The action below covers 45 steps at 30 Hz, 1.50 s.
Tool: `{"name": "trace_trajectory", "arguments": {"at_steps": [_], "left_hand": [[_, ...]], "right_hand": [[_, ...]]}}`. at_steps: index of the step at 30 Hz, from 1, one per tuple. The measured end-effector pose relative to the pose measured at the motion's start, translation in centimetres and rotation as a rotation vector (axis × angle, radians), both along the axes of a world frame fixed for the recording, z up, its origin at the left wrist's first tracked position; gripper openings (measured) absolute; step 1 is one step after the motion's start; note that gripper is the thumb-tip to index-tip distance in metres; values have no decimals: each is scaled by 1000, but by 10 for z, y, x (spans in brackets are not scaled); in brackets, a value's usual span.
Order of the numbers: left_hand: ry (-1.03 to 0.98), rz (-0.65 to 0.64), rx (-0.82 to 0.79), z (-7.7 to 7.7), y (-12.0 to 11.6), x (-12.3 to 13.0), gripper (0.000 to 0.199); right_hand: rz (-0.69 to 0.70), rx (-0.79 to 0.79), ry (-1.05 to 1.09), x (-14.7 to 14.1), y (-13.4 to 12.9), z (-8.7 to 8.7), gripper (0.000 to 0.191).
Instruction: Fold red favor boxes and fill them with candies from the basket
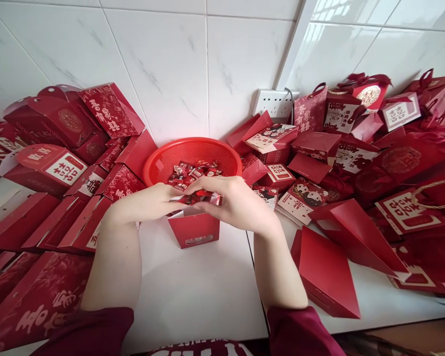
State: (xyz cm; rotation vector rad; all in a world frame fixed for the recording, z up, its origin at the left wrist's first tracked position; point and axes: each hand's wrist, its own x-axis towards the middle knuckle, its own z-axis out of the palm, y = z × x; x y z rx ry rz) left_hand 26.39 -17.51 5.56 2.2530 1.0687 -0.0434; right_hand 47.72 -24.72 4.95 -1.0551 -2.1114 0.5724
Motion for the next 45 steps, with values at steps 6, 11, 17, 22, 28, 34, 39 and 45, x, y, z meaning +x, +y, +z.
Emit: {"name": "trace_trajectory", "arguments": {"at_steps": [6,11,17,22,28,34,39,45], "left_hand": [[12,16,12,-3,10,1,28],[8,85,-41,0,12,2,31],[1,82,-54,-1,12,2,32],[25,86,-29,-7,15,0,36],[30,106,-45,-5,15,0,32],[75,45,-7,7,1,-4,30],[98,-99,46,16,-25,-3,19],[105,-246,130,12,-47,6,42]], "right_hand": [[-11,63,-49,-4,9,-7,19],[-99,105,-127,-13,19,-17,27],[-160,47,-195,-11,22,-24,34],[-166,-47,-235,-8,18,-22,29],[-148,-61,-238,-6,20,-20,23],[-175,-35,-165,7,18,-15,19],[-251,4,-178,25,6,-5,15],[-294,43,-224,35,-1,-1,15]]}}
